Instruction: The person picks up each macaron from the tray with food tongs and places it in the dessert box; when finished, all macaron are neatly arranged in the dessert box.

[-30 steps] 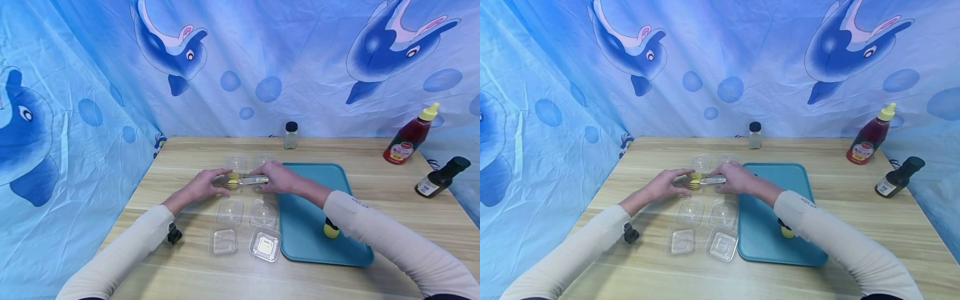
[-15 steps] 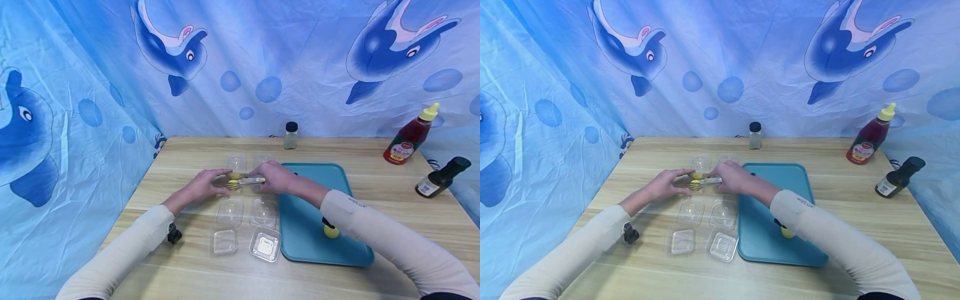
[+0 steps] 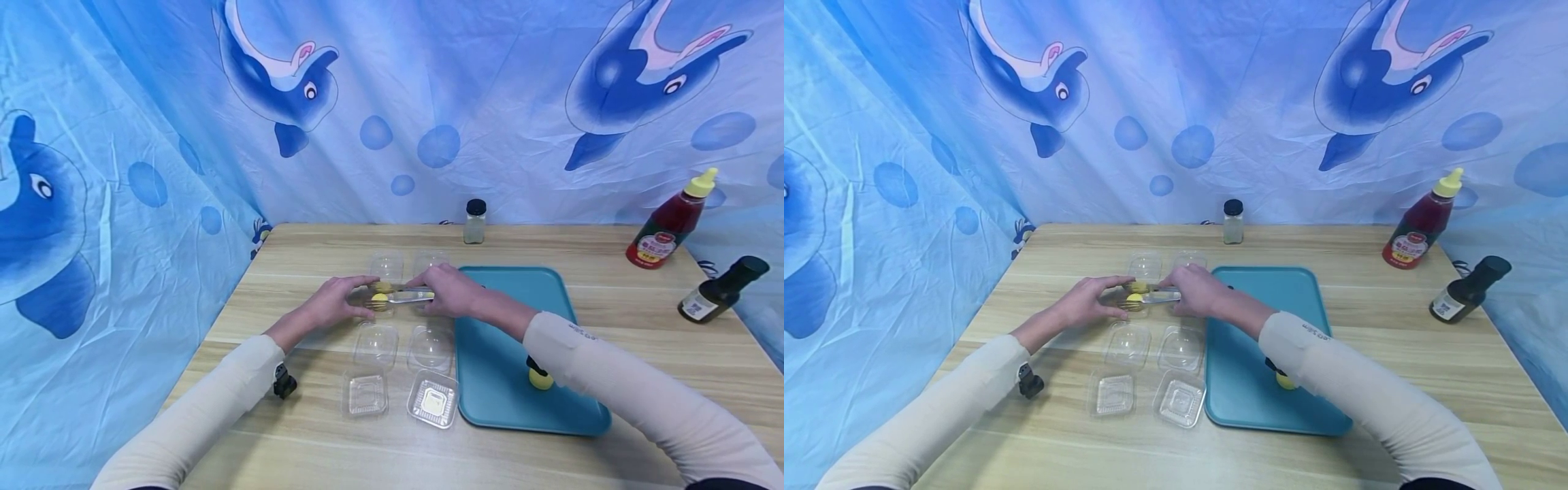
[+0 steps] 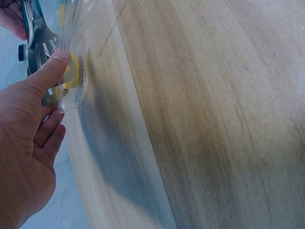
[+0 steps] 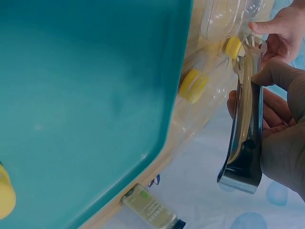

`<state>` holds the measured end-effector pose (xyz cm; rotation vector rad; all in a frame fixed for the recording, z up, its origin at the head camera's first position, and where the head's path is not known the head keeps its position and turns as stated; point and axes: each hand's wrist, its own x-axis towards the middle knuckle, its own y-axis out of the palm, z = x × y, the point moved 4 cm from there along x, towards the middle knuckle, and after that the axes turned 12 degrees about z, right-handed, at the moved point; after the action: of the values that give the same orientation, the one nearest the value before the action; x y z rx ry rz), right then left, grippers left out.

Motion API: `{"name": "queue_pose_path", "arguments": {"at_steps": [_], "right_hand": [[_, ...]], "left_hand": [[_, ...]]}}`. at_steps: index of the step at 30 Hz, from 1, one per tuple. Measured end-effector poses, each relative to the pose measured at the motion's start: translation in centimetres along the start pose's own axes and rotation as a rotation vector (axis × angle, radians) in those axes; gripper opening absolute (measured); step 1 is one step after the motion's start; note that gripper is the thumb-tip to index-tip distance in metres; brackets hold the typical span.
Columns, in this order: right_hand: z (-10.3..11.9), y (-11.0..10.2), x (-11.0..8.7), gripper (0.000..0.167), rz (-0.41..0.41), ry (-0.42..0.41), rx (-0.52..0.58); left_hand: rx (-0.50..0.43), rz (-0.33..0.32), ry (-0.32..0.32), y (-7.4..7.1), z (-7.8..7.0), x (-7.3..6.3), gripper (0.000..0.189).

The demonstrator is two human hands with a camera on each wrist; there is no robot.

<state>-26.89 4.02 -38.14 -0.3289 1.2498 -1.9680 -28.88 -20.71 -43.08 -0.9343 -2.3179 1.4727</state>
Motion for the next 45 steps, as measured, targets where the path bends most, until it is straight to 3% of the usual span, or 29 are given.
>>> {"name": "queue_pose_path", "arguments": {"at_steps": [8, 19, 23, 32, 37, 41, 45], "right_hand": [[-0.8, -0.5, -1.2, 0.056, -0.023, -0.058, 0.036], [-3.3, -2.2, -6.4, 0.064, -0.124, -0.108, 0.076], [-4.4, -2.8, -8.9, 0.062, -0.159, -0.091, 0.096], [-6.8, -2.7, -14.7, 0.066, -0.143, 0.068, 0.14], [-8.2, -2.0, -17.8, 0.07, -0.141, 0.126, 0.154], [-9.4, -1.3, -19.9, 0.07, -0.16, 0.156, 0.168], [-10.4, -0.5, -21.6, 0.069, -0.184, 0.146, 0.168]], "left_hand": [[-0.016, 0.006, -0.029, 0.0, -0.1, 0.1, 0.088], [-0.009, 0.039, -0.044, 0.0, -0.1, 0.2, 0.086], [0.005, 0.047, -0.039, 0.1, -0.1, 0.3, 0.086], [0.02, 0.029, -0.032, -0.2, -0.3, -0.1, 0.088], [0.006, -0.037, 0.038, -0.8, -1.7, -0.5, 0.083], [-0.016, -0.064, 0.151, -0.8, -4.1, -0.9, 0.082], [-0.001, -0.061, 0.276, 0.1, -6.7, -1.5, 0.084]]}}
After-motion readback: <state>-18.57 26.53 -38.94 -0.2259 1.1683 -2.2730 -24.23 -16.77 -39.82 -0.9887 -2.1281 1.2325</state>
